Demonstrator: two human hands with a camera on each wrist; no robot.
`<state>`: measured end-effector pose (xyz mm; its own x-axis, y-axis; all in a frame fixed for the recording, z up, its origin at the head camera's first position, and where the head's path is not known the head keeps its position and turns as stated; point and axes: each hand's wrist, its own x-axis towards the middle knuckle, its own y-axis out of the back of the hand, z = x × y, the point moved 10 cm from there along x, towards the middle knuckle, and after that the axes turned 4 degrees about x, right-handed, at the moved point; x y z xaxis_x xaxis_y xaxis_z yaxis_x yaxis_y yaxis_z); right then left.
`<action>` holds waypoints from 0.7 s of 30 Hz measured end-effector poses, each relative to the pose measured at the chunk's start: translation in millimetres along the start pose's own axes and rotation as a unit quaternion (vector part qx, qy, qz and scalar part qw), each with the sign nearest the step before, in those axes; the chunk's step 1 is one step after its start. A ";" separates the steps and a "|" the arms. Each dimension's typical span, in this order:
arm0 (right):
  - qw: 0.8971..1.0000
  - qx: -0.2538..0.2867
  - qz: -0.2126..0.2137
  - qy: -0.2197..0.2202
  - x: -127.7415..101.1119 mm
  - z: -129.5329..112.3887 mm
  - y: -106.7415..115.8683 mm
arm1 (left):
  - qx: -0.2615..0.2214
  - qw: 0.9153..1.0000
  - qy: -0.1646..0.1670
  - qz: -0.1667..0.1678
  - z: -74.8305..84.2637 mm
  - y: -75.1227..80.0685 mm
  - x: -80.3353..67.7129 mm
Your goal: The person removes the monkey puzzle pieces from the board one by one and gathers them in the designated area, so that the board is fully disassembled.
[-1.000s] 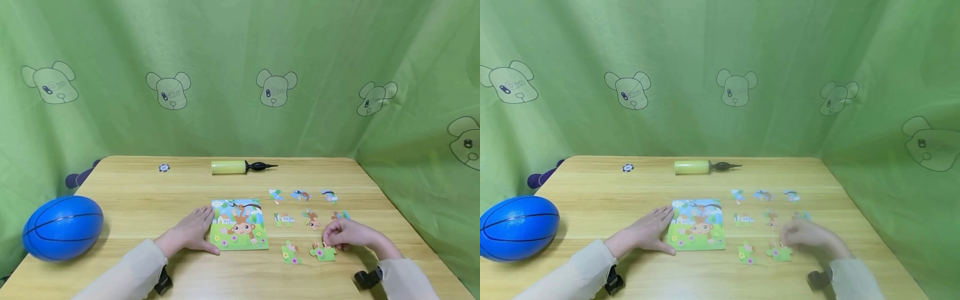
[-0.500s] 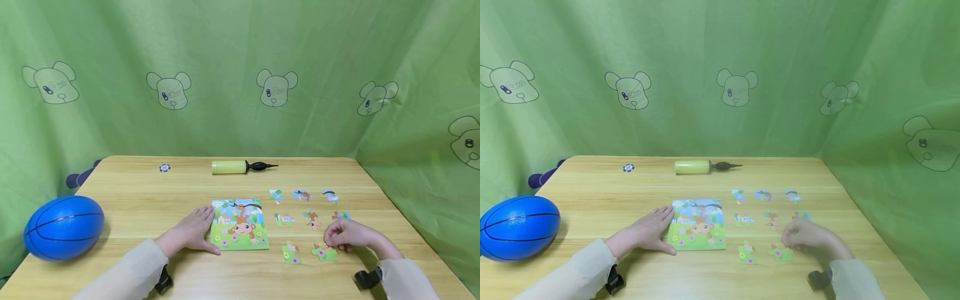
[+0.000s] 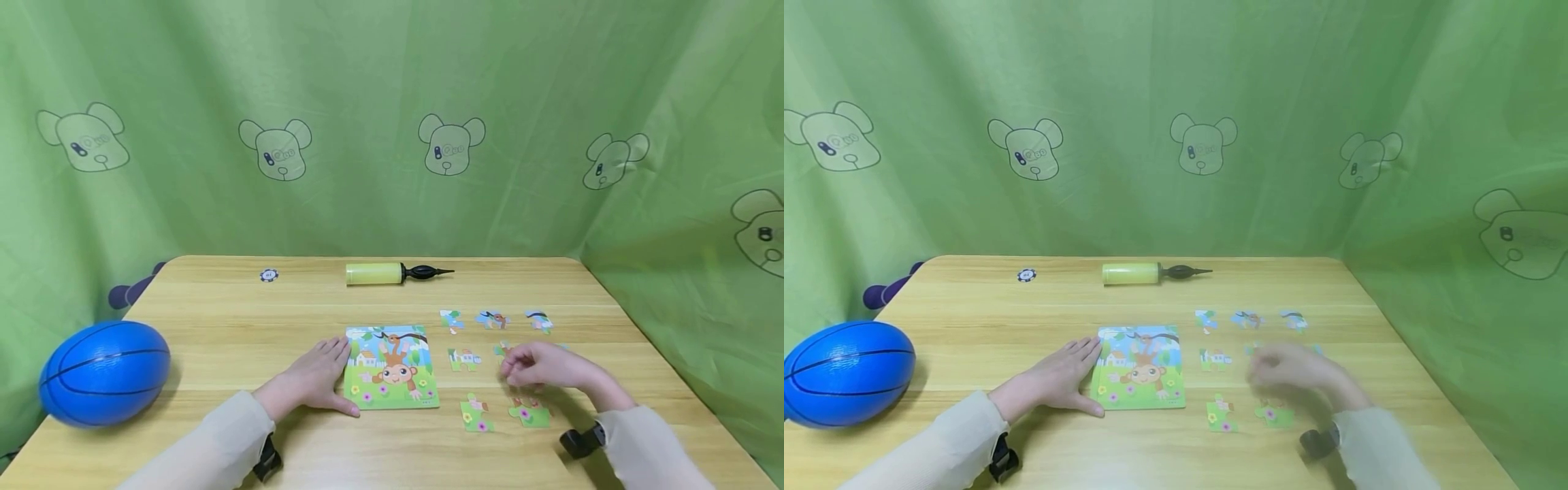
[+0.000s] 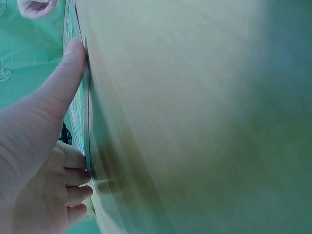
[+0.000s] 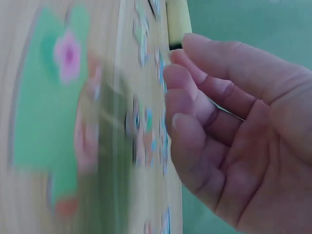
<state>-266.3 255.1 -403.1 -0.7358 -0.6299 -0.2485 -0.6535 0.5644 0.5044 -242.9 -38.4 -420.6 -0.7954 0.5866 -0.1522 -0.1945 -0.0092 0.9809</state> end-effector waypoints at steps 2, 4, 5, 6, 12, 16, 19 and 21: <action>1.000 -0.015 0.001 0.015 8.7 -10.0 -5.6 | 0.000 1.000 -0.001 0.000 0.0 -0.1 0.1; 0.999 -0.032 0.005 0.030 18.4 -18.9 -11.1 | 0.001 1.000 -0.001 0.001 0.0 -0.3 0.2; 0.999 -0.041 0.010 0.035 23.7 -22.7 -13.6 | 0.002 1.000 -0.002 0.001 0.0 -0.2 0.2; 0.998 -0.050 0.016 0.041 28.6 -27.0 -16.1 | 0.003 1.000 -0.002 0.002 -0.1 -0.4 0.3; 0.996 -0.064 0.033 0.059 57.0 -44.9 -36.0 | 0.005 1.000 -0.003 0.004 -0.9 -0.9 0.7; 0.995 -0.065 0.025 0.069 70.0 -53.9 -51.7 | 0.004 1.000 -0.002 0.004 -0.8 -0.8 0.5; 0.995 -0.067 0.017 0.071 77.1 -57.6 -61.0 | 0.006 1.000 -0.001 0.002 -0.9 -1.2 0.1; 0.994 -0.076 0.012 0.073 81.0 -59.6 -65.8 | 0.008 1.000 0.000 0.002 -0.9 -1.7 -0.1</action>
<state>-272.3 135.1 -407.2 -0.7095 -0.6949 -0.1174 -0.5939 0.4999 0.6304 -243.0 -39.1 -422.4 -0.7956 0.5873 -0.1489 -0.1829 0.0014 0.9831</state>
